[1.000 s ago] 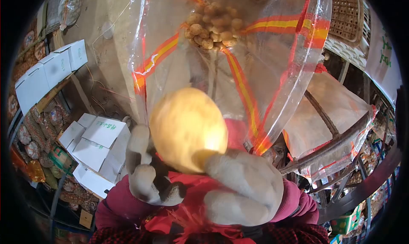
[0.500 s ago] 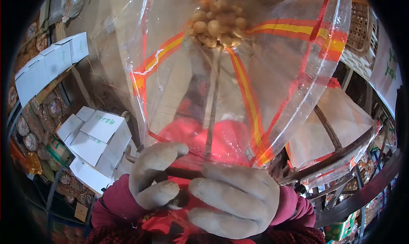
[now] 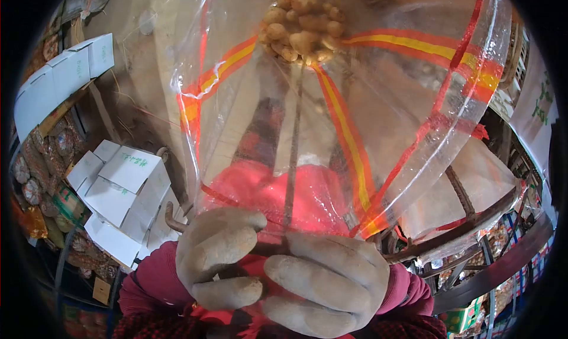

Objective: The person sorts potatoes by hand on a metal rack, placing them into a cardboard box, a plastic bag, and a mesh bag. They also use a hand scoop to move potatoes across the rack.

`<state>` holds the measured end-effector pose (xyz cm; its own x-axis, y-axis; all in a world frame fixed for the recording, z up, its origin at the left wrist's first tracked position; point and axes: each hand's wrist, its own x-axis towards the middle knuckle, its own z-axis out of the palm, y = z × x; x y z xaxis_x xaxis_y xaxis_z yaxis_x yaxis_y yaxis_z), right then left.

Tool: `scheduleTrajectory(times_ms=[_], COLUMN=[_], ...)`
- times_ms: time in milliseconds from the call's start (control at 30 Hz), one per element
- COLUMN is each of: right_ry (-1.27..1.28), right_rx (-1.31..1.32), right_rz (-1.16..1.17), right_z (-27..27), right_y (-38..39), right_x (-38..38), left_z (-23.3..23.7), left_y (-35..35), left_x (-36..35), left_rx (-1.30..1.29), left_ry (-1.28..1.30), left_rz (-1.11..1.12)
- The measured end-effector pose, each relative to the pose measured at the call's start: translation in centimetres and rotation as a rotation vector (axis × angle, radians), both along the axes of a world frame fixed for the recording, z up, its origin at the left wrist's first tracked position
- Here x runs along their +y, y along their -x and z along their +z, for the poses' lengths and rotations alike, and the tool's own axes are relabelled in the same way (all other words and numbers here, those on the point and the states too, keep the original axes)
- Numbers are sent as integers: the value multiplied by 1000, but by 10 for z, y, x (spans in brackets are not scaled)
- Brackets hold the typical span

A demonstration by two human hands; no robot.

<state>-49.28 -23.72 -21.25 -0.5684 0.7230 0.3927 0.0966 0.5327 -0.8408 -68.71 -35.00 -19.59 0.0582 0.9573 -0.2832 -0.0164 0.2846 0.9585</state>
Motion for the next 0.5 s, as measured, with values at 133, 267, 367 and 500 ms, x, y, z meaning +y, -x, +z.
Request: scheduleTrajectory(times_ms=[133,267,367,500], right_ry=[161,102,-97,163], right_rx=[-128,-126,-41,-185], right_rz=[167,141,146,188], right_z=[14,2,-7,14], right_y=[-2,1,2,2], right_x=[10,6,10,9], left_z=[-9,-12,-18,-25], left_y=[-5,4,-15,-20], left_x=[17,18,18,10], left_rx=[313,233,371,460], left_ry=[-392,-369,-450,-568], left_rz=[20,-75,62,142])
